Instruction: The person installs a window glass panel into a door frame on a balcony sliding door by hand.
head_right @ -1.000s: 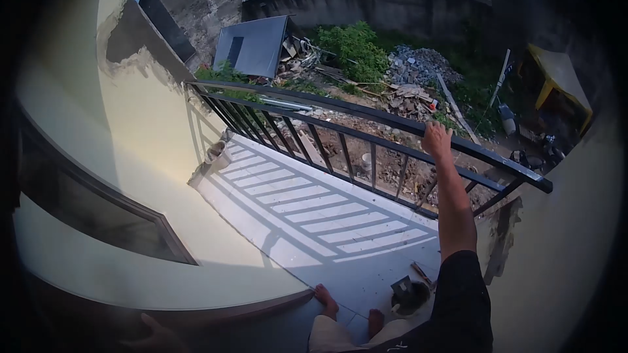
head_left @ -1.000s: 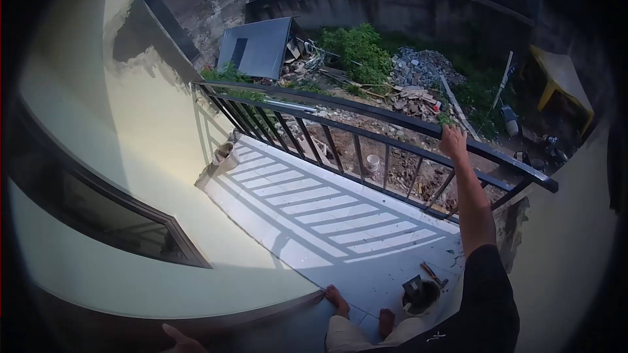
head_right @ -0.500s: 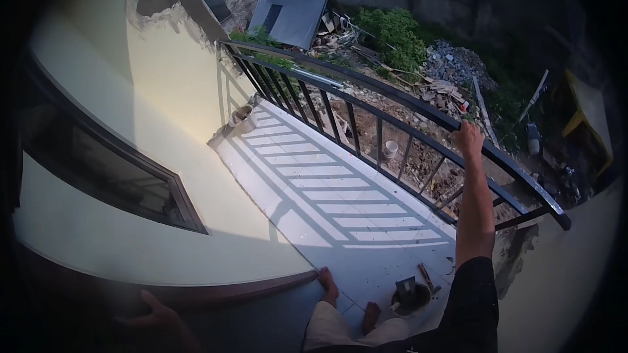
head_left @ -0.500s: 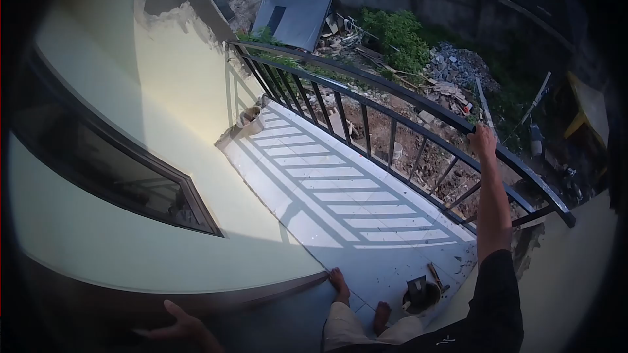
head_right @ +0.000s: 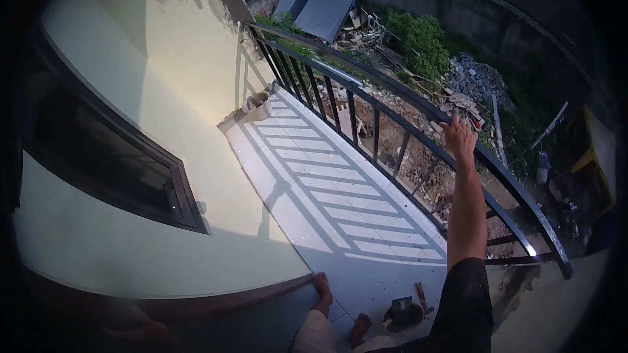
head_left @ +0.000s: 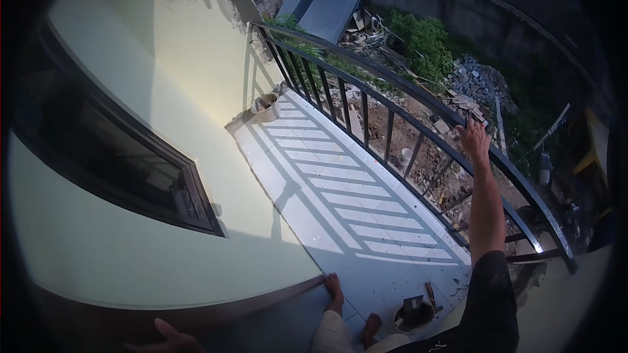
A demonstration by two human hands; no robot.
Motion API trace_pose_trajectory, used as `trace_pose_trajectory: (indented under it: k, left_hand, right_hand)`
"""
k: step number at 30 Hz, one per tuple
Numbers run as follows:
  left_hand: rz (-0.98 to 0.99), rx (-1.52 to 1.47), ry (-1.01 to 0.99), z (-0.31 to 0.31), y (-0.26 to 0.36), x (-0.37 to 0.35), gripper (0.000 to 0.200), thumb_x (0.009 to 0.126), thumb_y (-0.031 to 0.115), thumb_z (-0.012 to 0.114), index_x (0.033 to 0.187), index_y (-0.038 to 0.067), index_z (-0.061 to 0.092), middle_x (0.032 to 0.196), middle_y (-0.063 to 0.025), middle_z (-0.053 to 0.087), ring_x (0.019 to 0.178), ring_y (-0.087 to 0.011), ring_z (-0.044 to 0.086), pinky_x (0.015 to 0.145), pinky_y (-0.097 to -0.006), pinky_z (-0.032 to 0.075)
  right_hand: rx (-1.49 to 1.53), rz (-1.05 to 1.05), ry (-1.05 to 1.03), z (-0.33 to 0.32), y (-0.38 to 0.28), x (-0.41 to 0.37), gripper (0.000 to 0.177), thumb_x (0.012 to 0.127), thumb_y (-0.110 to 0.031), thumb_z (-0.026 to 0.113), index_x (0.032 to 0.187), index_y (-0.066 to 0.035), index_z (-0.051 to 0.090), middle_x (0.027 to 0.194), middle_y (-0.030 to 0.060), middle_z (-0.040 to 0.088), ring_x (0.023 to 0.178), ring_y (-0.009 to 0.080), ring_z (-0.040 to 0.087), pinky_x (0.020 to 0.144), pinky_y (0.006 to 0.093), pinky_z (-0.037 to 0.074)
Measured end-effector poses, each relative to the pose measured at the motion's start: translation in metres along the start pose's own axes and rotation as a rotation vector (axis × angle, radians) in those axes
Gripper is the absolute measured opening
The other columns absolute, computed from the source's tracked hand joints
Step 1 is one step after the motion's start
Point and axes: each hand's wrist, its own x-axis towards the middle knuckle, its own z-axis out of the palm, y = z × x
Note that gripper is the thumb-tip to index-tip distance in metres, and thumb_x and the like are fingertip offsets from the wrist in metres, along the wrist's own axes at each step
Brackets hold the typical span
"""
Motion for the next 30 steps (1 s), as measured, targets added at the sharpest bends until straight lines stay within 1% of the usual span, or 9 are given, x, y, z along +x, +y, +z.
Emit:
trace_pose_trajectory:
  k: [2, 6, 12, 14, 15, 18, 19, 23, 30]
  left_hand:
    - [0.013, 0.055, 0.008, 0.001, 0.004, 0.003, 0.113, 0.077, 0.047, 0.067, 0.137, -0.015, -0.005, 0.135, -0.039, 0.016, 0.125, -0.0441, 0.03, 0.101, -0.0541, 0.033]
    - [0.0, 0.047, -0.012, -0.005, -0.001, 0.006, 0.115, 0.076, 0.048, 0.068, 0.138, -0.014, -0.006, 0.135, -0.0391, 0.015, 0.126, -0.0444, 0.029, 0.101, -0.0563, 0.031]
    - [-0.09, 0.035, -0.029, -0.003, 0.007, 0.0, 0.116, 0.075, 0.047, 0.068, 0.138, -0.013, -0.008, 0.136, -0.0401, 0.011, 0.126, -0.0452, 0.027, 0.101, -0.0584, 0.03]
    - [-0.115, 0.024, -0.024, -0.005, 0.007, -0.004, 0.115, 0.075, 0.046, 0.068, 0.138, -0.013, -0.008, 0.136, -0.0404, 0.01, 0.126, -0.0452, 0.027, 0.101, -0.0585, 0.03]
    - [-0.114, 0.062, -0.031, -0.007, 0.006, -0.004, 0.115, 0.075, 0.046, 0.068, 0.139, -0.013, -0.008, 0.136, -0.0401, 0.011, 0.126, -0.0449, 0.028, 0.101, -0.0583, 0.031]
    - [-0.112, 0.07, -0.033, -0.006, 0.006, -0.002, 0.114, 0.075, 0.045, 0.068, 0.139, -0.012, -0.008, 0.135, -0.0398, 0.012, 0.124, -0.0444, 0.029, 0.1, -0.0577, 0.032]
    - [-0.122, 0.05, -0.032, -0.007, 0.007, -0.003, 0.113, 0.075, 0.044, 0.068, 0.139, -0.011, -0.008, 0.134, -0.0397, 0.014, 0.124, -0.0442, 0.03, 0.099, -0.0571, 0.033]
    - [-0.067, 0.061, -0.013, -0.002, 0.01, 0.0, 0.108, 0.076, 0.039, 0.066, 0.14, -0.011, -0.006, 0.133, -0.0389, 0.017, 0.122, -0.0439, 0.031, 0.097, -0.0578, 0.034]
    - [-0.046, 0.054, -0.004, 0.001, 0.015, -0.005, 0.1, 0.078, 0.033, 0.063, 0.141, -0.009, -0.003, 0.13, -0.0358, 0.022, 0.118, -0.0432, 0.035, 0.093, -0.0602, 0.035]
  right_hand:
    - [0.007, -0.028, 0.187, 0.006, 0.001, 0.002, 0.052, 0.089, -0.053, 0.045, 0.119, -0.01, 0.049, 0.11, 0.0126, 0.057, 0.103, 0.0315, 0.055, 0.077, 0.0521, 0.041]
    - [0.039, -0.004, 0.085, 0.0, -0.004, 0.001, 0.046, 0.09, -0.05, 0.045, 0.106, -0.007, 0.051, 0.109, 0.0131, 0.057, 0.103, 0.0331, 0.054, 0.078, 0.052, 0.04]
    - [0.04, 0.021, -0.101, -0.013, -0.008, 0.024, 0.049, 0.09, -0.047, 0.047, 0.113, -0.003, 0.049, 0.109, 0.019, 0.057, 0.102, 0.0344, 0.056, 0.077, 0.0465, 0.046]
    - [0.153, -0.13, -0.185, -0.009, -0.02, 0.04, 0.056, 0.087, -0.051, 0.05, 0.113, -0.002, 0.048, 0.106, 0.0222, 0.059, 0.101, 0.0347, 0.058, 0.081, 0.0472, 0.045]
    - [0.128, -0.168, -0.033, 0.004, -0.033, 0.049, 0.057, 0.082, -0.055, 0.056, 0.107, -0.004, 0.052, 0.098, 0.0195, 0.063, 0.097, 0.0332, 0.06, 0.079, 0.0447, 0.047]
    - [0.003, -0.055, -0.074, 0.0, -0.079, 0.066, 0.061, 0.081, -0.058, 0.055, 0.106, -0.003, 0.052, 0.098, 0.0193, 0.064, 0.097, 0.0332, 0.061, 0.078, 0.0442, 0.048]
    - [0.021, -0.138, 0.027, 0.014, -0.073, 0.075, 0.062, 0.081, -0.061, 0.054, 0.101, -0.002, 0.054, 0.093, 0.019, 0.064, 0.091, 0.033, 0.062, 0.074, 0.0429, 0.049]
    - [0.036, -0.172, -0.025, 0.004, -0.075, 0.073, 0.056, 0.083, -0.057, 0.055, 0.094, -0.002, 0.058, 0.082, 0.0169, 0.064, 0.08, 0.0311, 0.063, 0.069, 0.043, 0.048]
    - [0.071, -0.142, -0.014, -0.014, -0.086, 0.065, 0.053, 0.082, -0.053, 0.058, 0.091, -0.001, 0.06, 0.077, 0.0202, 0.063, 0.078, 0.035, 0.063, 0.069, 0.0447, 0.048]
